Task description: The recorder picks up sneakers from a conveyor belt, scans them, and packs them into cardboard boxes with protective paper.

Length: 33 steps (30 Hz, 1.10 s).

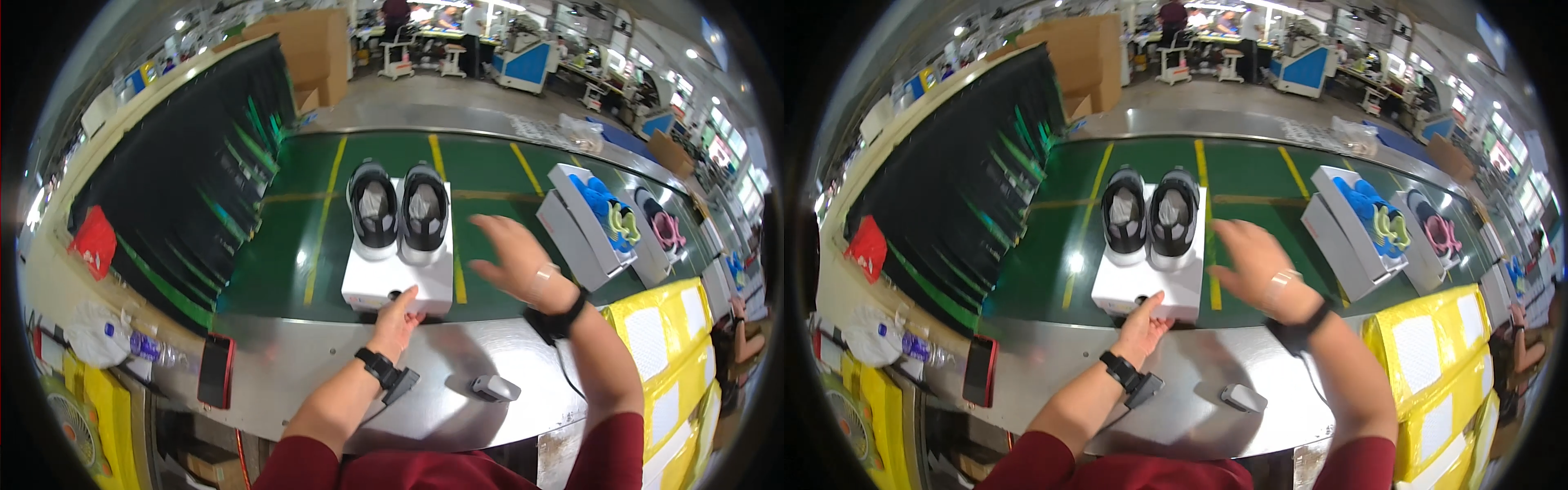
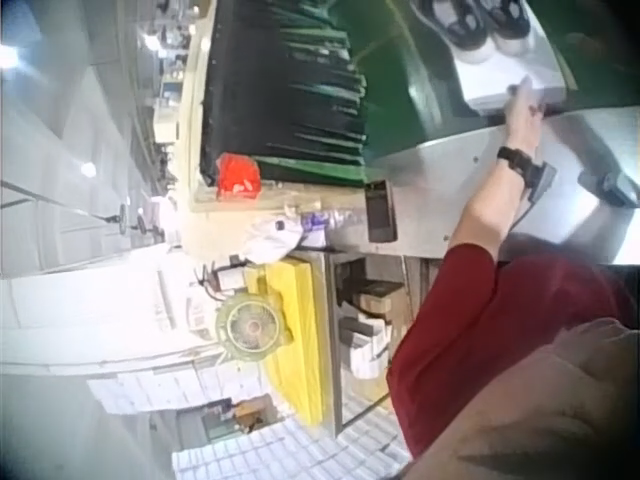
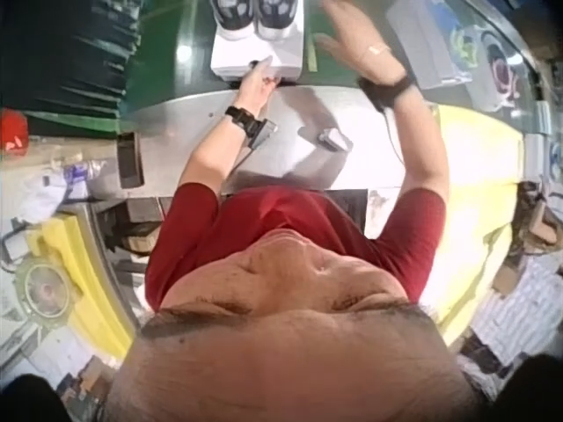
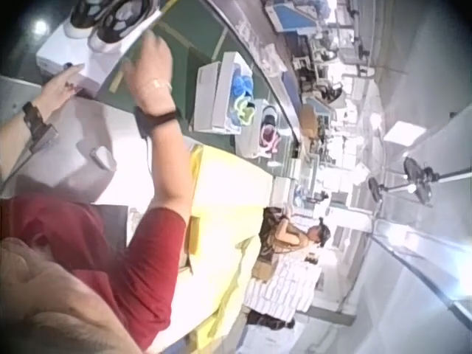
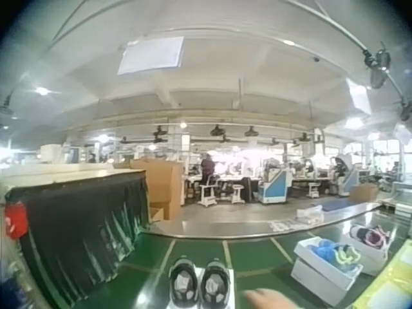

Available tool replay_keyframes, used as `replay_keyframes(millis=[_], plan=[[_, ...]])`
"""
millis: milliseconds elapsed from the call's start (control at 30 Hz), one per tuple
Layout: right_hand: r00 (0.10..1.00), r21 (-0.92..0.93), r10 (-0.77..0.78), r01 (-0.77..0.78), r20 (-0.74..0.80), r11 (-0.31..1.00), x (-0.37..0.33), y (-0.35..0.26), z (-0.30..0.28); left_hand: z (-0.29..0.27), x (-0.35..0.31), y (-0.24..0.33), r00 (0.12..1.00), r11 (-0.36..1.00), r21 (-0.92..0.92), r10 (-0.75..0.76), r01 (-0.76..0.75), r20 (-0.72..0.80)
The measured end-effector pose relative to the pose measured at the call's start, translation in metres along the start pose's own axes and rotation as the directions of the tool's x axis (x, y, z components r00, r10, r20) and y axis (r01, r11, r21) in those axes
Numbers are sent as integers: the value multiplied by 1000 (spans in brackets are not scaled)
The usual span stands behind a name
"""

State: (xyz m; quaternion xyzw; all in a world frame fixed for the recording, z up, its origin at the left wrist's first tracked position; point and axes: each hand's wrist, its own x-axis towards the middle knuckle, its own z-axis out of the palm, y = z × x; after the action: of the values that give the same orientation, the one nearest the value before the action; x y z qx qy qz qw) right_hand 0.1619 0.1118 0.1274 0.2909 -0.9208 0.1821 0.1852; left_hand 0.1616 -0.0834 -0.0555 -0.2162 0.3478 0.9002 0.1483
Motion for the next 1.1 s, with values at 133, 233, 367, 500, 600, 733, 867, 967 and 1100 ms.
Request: replay_keyframes(millis=[133, 233, 367, 500, 600, 733, 867, 967, 1100], plan=[[913, -249, 227, -146, 339, 957, 60, -22, 48, 11, -2, -39, 996, 998, 17, -68, 67, 56], [855, -348, 380, -257, 353, 902, 80, -12, 99, 11, -3, -44, 997, 994, 75, -77, 76, 8], [926, -214, 327, -286, 190, 934, 55, -1, 84, 14, -13, -39, 999, 996, 74, -51, 49, 19], [916, -175, 386, -365, 106, 914, -18, 16, 29, -15, 2, -23, 994, 999, 17, -31, 29, 101], [902, -215, 431, -417, 22, 883, -102, 21, -18, -16, 5, -1, 988, 1000, -27, -1, 5, 154], [849, -366, 529, -485, 24, 795, -213, 30, -44, 3, -3, 26, 982, 917, -365, -110, 160, 153], [770, -455, 611, -484, 183, 747, -290, 24, -40, 1, -23, 41, 952, 680, -667, -236, 304, 194], [707, -293, 648, -579, 284, 761, -295, 19, -43, -27, -28, 37, 943, 637, -698, -177, 327, 281], [674, -356, 620, -509, 401, 784, -241, 16, -66, -40, -43, 61, 836, 831, -285, -329, 477, 439]])
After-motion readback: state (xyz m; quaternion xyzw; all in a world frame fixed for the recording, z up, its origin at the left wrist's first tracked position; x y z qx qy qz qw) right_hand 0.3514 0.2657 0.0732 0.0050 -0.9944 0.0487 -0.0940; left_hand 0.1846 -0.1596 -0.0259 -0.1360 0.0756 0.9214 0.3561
